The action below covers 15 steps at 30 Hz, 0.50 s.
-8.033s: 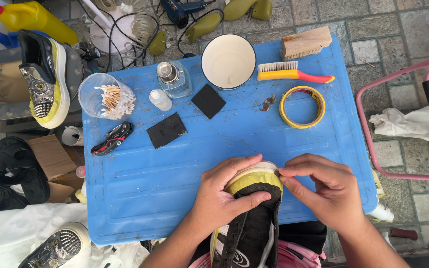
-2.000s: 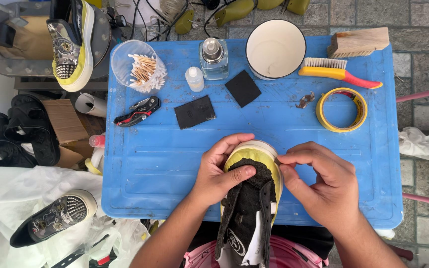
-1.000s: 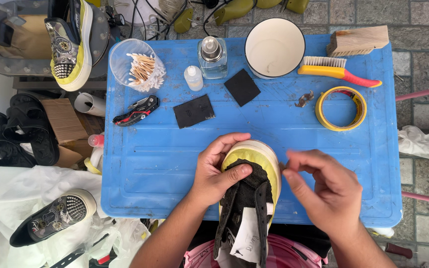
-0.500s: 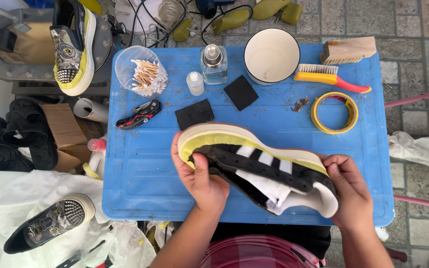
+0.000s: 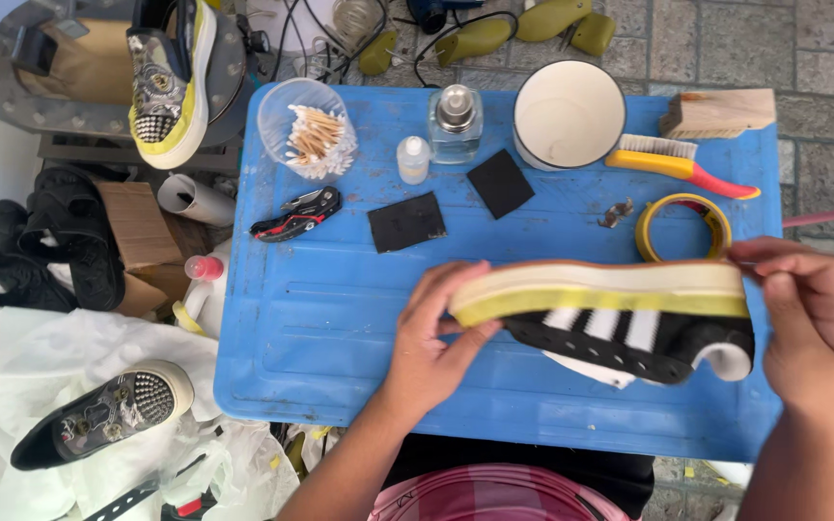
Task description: The person applies yellow masking tape to the midsole of a black sneaker. They press the tape along the edge of the sole, smooth it down, and rotate the shoe to cover different sections. The shoe is handled one at a time on a blue work surface.
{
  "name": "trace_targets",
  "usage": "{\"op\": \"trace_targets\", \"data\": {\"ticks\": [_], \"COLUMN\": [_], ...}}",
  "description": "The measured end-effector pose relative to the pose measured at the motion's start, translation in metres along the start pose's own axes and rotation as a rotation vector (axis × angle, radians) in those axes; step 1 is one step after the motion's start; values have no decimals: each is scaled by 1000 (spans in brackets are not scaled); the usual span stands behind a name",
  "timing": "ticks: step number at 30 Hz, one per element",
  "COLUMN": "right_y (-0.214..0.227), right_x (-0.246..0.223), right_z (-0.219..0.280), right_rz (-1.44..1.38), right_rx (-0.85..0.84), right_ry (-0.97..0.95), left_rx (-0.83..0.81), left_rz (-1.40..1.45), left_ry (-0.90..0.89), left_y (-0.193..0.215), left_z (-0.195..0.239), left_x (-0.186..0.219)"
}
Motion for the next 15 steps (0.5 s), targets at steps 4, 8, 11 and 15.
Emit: {"op": "trace_targets", "data": {"ticks": [4,8,11,15], "right_y": [-19,-85,-127,-152], "right_x": [-48,-90,-110,-124], "right_z": [11,20,8,-4], "right_rz": [357,661,539,528], "right_rx": [71,-99,-213,-312], "right_ry": [13,173,340,486], "left_rx": [-70,-73,-78,-72], "left_rz": [-44,-46,-50,-72], "left_ry": [-179,-178,-189,-224], "left_y": [-4,-5,-3,-2], "left_z": [2,1,1,1], "left_x": [4,4,5,5]}}
Point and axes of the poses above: each hand's wrist, its own z-axis away from the middle knuckle, its own y-axis out of the back of the hand, x = y × z, the point moved 2 cm from there along -z, towards the middle knuckle, and after that the axes turned 3 degrees about -y, right-handed, at the moved point
